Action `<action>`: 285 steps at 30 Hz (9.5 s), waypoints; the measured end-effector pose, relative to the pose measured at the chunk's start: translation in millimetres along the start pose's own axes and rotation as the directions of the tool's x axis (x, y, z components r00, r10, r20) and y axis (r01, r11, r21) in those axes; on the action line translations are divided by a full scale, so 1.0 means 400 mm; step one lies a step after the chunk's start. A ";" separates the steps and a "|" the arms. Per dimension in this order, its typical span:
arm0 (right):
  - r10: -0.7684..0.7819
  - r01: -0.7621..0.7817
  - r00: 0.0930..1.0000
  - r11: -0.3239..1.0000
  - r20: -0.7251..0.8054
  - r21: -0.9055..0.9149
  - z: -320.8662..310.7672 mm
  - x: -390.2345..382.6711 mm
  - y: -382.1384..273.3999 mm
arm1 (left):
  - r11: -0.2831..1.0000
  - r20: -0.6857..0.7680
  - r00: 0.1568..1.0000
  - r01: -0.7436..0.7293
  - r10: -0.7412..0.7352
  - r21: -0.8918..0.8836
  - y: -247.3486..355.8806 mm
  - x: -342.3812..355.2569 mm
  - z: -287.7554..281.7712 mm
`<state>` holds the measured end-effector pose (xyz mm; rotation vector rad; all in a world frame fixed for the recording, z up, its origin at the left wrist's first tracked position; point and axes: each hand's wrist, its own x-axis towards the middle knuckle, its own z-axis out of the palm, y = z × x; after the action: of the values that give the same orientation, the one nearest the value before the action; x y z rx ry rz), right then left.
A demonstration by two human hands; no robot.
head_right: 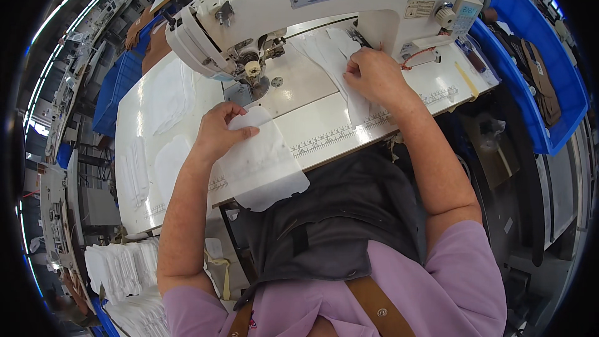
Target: The recorder is sewing white fabric pieces together using an industrial sewing machine and then counting a stack of finished parts.
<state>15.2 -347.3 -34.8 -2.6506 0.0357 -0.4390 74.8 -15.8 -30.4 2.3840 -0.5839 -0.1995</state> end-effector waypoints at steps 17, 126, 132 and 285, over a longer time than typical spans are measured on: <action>0.067 -0.063 0.984 0.998 0.163 -0.030 -0.012 0.039 -0.013 | 0.995 -0.046 0.999 -0.022 0.018 -0.097 -0.019 0.019 0.013; -0.538 0.464 0.843 0.735 0.009 0.494 0.160 -0.021 -0.269 | 0.930 0.145 0.976 0.199 -0.161 -0.308 -0.010 0.070 -0.055; -0.741 0.745 0.667 0.665 -0.083 0.047 0.212 0.043 -0.248 | 1.000 -0.128 0.992 0.018 -0.015 0.022 -0.047 0.144 0.000; -0.610 0.602 0.792 0.787 0.026 0.133 0.189 0.070 -0.223 | 0.887 -0.332 0.939 0.224 -0.086 0.403 -0.133 0.297 -0.032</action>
<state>61.0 -237.6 -51.5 -2.5025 -0.8661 -0.5279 203.0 -26.8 -53.6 2.8238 -0.3065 0.2617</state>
